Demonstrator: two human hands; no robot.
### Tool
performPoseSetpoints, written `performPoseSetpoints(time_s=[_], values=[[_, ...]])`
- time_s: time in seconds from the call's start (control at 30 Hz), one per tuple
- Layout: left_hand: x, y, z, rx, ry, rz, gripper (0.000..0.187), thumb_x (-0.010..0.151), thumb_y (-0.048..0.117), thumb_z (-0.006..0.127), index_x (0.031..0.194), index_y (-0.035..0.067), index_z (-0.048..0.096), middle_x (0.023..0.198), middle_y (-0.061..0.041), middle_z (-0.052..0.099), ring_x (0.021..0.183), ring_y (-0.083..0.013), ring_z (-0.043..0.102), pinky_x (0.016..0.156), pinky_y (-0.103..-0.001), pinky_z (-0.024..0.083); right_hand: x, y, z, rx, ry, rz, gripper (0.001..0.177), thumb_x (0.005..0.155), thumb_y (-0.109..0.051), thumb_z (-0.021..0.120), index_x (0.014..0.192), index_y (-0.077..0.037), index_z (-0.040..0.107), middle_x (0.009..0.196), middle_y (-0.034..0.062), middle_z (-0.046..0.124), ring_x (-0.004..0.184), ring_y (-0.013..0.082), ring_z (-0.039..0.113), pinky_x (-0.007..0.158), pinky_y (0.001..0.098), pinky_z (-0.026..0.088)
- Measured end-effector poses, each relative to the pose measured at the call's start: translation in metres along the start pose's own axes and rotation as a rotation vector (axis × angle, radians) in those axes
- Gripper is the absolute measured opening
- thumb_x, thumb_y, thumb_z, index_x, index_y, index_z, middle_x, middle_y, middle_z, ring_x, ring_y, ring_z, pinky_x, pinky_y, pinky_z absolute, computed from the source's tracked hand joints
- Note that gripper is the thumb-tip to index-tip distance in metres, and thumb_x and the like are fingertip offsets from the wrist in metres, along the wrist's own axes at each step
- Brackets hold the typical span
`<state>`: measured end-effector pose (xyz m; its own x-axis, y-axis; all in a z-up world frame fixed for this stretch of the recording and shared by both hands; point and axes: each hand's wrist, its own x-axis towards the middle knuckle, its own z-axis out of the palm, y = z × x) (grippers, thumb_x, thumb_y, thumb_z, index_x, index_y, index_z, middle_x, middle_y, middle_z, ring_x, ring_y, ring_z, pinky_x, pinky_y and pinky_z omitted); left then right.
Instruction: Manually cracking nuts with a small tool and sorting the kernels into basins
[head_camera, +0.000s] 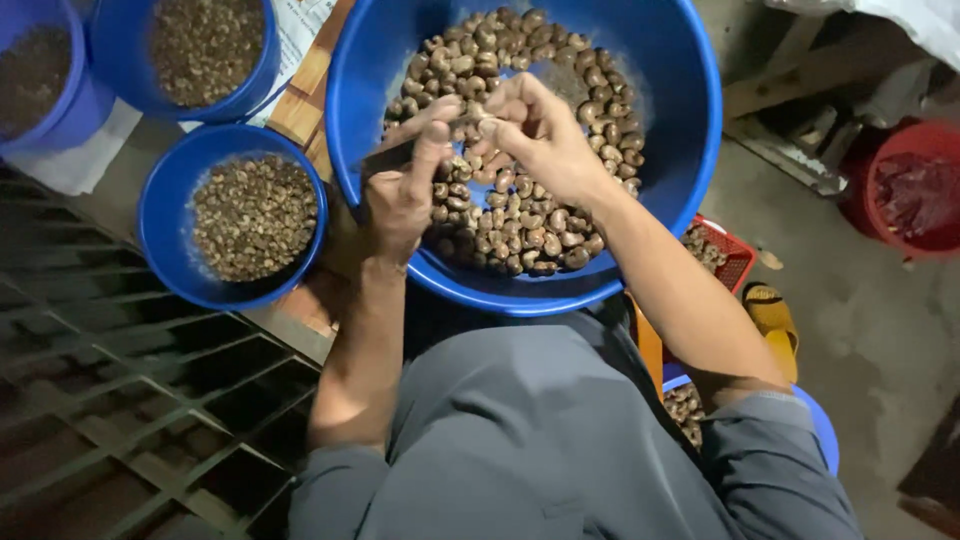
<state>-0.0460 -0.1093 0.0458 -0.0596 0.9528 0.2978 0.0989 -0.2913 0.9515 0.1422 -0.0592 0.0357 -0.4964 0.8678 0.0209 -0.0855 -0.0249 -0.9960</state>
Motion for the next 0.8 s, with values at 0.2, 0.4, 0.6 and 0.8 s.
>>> performPoseSetpoints(time_s=[0.2, 0.4, 0.6, 0.8], values=[[-0.001, -0.012, 0.002, -0.005, -0.075, 0.196, 0.022, 0.109, 0.014, 0.057, 0.118, 0.000, 0.071, 0.129, -0.019, 0.070, 0.127, -0.0312, 0.066, 0.116, -0.039, 0.053, -0.005, -0.007, -0.002, -0.090, -0.033, -0.140, 0.033, 0.108, -0.005, 0.058, 0.137, -0.004, 0.042, 0.104, 0.0097, 0.064, 0.093, 0.0211, 0.075, 0.076, 0.0306, 0.068], [-0.011, -0.002, -0.004, -0.073, -0.069, 0.079, 0.023, 0.107, 0.017, 0.060, 0.120, 0.000, 0.070, 0.125, -0.017, 0.071, 0.119, -0.0313, 0.072, 0.108, -0.037, 0.060, -0.009, -0.013, 0.001, -0.381, -0.088, -0.219, 0.030, 0.109, -0.013, 0.061, 0.135, -0.001, 0.054, 0.087, 0.0056, 0.071, 0.083, 0.0140, 0.073, 0.099, 0.0339, 0.050], [-0.013, -0.008, -0.007, -0.021, -0.131, 0.185, 0.020, 0.109, 0.015, 0.059, 0.121, 0.003, 0.070, 0.126, -0.014, 0.071, 0.128, -0.0287, 0.067, 0.117, -0.038, 0.054, -0.006, -0.001, -0.001, -0.535, -0.050, -0.395, 0.029, 0.103, -0.003, 0.070, 0.129, 0.003, 0.058, 0.084, 0.0037, 0.065, 0.083, 0.0119, 0.063, 0.131, 0.0506, 0.027], [-0.013, -0.013, -0.008, 0.054, -0.143, 0.152, 0.020, 0.108, 0.014, 0.060, 0.118, 0.003, 0.072, 0.127, -0.015, 0.071, 0.127, -0.0276, 0.065, 0.116, -0.038, 0.052, -0.007, 0.008, -0.006, -0.690, -0.040, -0.447, 0.027, 0.103, -0.009, 0.075, 0.120, -0.001, 0.055, 0.103, 0.0091, 0.068, 0.099, 0.0247, 0.073, 0.105, 0.0434, 0.044]])
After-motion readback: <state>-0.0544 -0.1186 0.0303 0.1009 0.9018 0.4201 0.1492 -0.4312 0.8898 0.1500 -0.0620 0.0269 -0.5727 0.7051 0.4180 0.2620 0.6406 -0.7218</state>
